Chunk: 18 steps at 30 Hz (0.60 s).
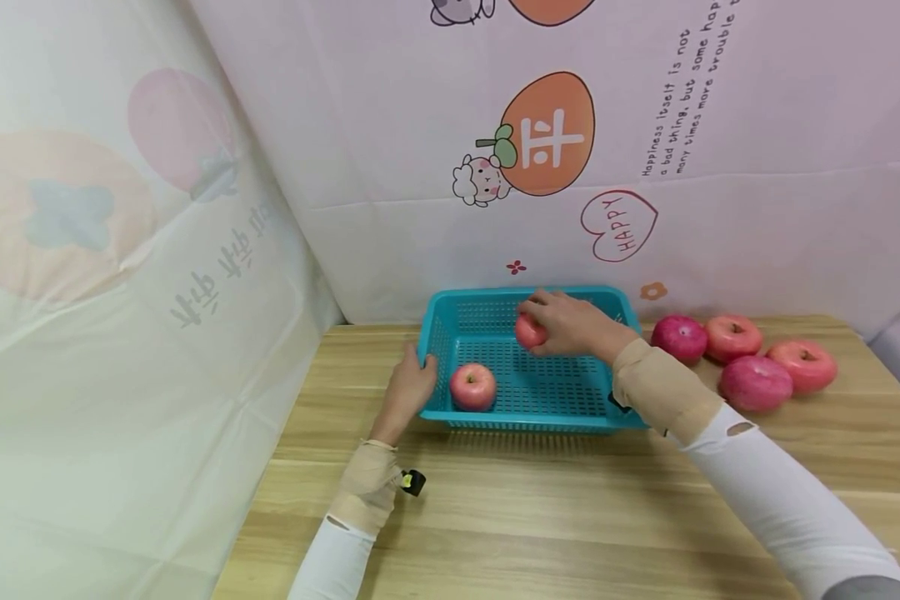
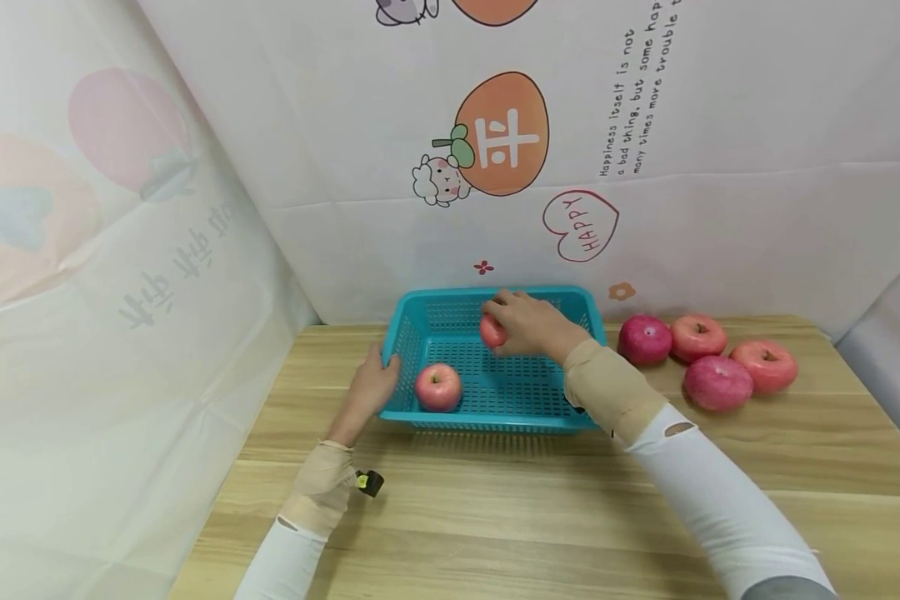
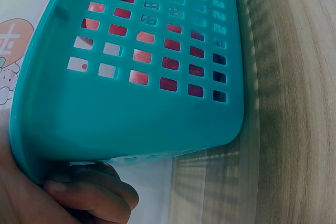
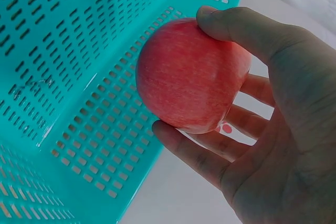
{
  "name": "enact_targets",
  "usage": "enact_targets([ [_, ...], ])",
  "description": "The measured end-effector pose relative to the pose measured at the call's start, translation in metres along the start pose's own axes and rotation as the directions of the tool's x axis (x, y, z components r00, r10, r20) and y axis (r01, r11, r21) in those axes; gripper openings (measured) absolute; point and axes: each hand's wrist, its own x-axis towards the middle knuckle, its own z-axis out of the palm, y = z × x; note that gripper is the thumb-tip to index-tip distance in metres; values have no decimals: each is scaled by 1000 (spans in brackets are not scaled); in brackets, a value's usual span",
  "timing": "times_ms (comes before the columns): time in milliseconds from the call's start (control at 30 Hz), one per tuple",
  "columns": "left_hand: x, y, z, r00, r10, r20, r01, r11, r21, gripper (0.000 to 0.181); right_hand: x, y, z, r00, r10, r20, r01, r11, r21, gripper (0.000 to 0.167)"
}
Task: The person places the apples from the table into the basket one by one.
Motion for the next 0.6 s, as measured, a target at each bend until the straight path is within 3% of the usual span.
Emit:
enact_targets([
  [600,-1,0,2,1000,-3,-14,3,1000,-14,38,15,-15,9,999,-35,22,35,999,-11,70],
])
